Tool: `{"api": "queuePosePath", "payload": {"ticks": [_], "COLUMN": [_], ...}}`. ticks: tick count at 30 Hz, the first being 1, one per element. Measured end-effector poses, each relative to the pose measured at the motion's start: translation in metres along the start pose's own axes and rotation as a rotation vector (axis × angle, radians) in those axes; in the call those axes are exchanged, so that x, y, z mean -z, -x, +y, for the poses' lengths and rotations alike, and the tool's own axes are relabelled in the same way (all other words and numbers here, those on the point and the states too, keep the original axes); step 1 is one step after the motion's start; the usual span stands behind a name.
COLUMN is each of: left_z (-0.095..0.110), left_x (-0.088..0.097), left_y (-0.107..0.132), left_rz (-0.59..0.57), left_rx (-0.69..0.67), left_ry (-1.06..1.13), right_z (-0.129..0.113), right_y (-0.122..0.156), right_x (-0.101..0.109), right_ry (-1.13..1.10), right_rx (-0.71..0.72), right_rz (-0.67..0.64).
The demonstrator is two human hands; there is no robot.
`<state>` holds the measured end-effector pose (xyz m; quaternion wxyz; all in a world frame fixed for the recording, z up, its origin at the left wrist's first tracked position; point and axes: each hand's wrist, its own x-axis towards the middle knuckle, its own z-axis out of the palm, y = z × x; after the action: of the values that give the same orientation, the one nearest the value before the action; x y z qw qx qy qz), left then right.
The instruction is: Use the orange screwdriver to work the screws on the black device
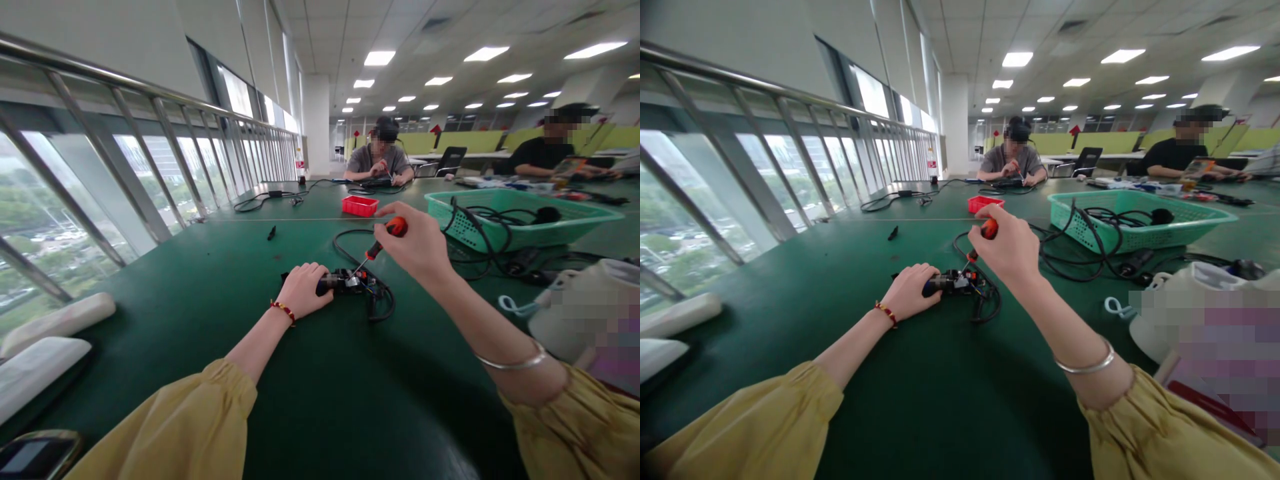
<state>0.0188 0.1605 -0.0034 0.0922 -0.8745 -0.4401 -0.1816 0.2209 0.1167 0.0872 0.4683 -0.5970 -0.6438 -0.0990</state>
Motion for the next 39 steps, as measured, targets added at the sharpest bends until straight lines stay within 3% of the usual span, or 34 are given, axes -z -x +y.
{"api": "queuePosePath", "payload": {"ticks": [3,6,12,19,25,30,35,39], "left_z": [0.001,0.001,0.0,0.002,0.001,0.001,0.0,0.0], "left_x": [0.001,0.002,0.001,0.002,0.0,-0.001,-0.003,-0.001], "left_y": [0.0,0.0,0.0,0.001,0.0,0.001,0.001,0.001], "left_rz": [-0.006,-0.011,-0.012,-0.006,-0.001,0.002,0.013,0.008], "left_rx": [0.012,0.006,0.007,0.009,0.012,0.002,0.006,0.004], "left_ry": [-0.012,-0.012,0.007,-0.003,-0.007,-0.011,-0.022,-0.022], "right_z": [-0.011,-0.015,-0.003,-0.017,-0.018,-0.023,-0.021,-0.022], "right_y": [0.0,-0.001,-0.005,0.006,0.006,0.006,0.007,0.007], "right_x": [0.016,0.03,0.034,0.036,0.044,0.044,0.048,0.048], "right_ry": [0.119,0.235,0.026,0.344,0.13,0.285,0.227,0.235], "right_rx": [0.032,-0.041,0.035,0.045,0.158,0.055,0.178,0.104], "right_rz": [-0.181,-0.315,-0.478,-0.381,-0.42,-0.44,-0.399,-0.455]}}
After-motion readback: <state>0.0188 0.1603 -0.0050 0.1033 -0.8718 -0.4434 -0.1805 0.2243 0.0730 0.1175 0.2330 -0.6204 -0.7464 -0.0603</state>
